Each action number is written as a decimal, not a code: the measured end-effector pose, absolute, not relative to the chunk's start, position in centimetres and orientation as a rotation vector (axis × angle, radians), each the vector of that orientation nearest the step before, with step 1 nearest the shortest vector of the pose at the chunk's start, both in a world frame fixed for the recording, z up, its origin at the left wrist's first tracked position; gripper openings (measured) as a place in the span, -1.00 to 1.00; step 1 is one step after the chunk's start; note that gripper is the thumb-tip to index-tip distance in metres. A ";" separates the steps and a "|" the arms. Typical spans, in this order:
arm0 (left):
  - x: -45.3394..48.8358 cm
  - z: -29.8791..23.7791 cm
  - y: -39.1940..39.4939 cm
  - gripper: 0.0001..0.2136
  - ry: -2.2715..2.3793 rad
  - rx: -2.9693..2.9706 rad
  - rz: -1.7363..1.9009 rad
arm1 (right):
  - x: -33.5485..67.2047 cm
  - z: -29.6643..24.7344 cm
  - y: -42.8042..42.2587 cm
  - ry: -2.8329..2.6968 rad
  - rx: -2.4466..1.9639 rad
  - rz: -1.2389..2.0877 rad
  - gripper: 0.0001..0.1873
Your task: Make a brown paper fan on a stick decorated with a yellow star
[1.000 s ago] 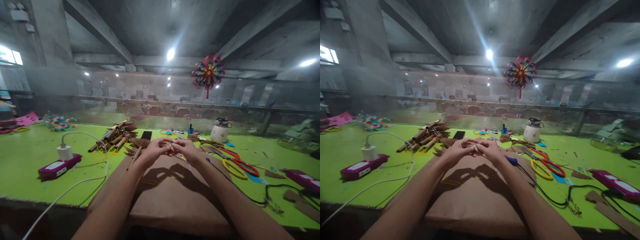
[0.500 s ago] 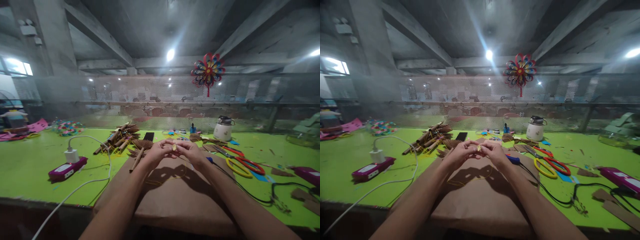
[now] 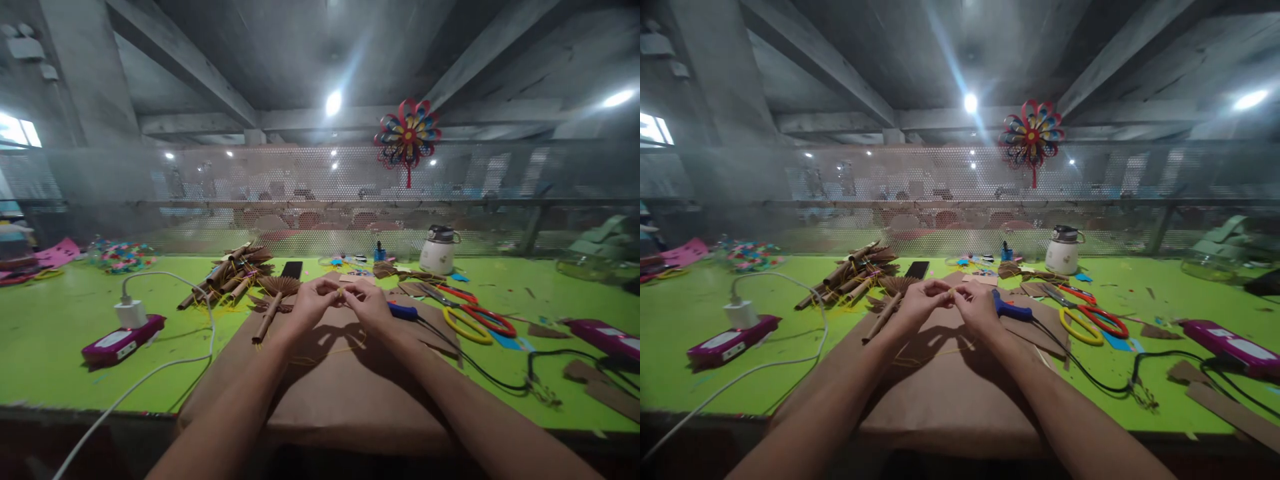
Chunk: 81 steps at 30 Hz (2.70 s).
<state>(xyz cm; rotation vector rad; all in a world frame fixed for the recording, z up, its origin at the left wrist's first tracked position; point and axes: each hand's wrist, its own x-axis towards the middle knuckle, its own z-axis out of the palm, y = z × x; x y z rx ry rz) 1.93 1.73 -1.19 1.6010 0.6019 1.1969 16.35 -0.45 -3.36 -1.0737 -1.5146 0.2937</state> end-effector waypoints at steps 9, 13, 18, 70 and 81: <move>2.0 -1.3 1.6 -0.73 0.617 1.547 1.192 | 16.4 -3.0 -0.7 -1.264 -1.009 0.702 -0.87; 1.8 -0.8 1.2 -0.73 0.583 1.501 1.158 | 16.3 -2.4 -1.5 -1.259 -0.924 0.846 -0.83; 1.8 -0.5 1.0 -0.77 0.623 1.542 1.208 | 16.3 -1.7 -2.1 -1.137 -0.861 0.946 -0.85; 1.3 -1.1 1.5 -0.70 0.536 1.331 1.088 | 17.5 -1.8 -1.8 -1.215 -0.777 1.153 -0.68; 1.6 -0.6 1.1 -0.73 0.583 1.405 1.183 | 17.5 -1.6 -1.9 -1.262 -0.709 1.130 -0.73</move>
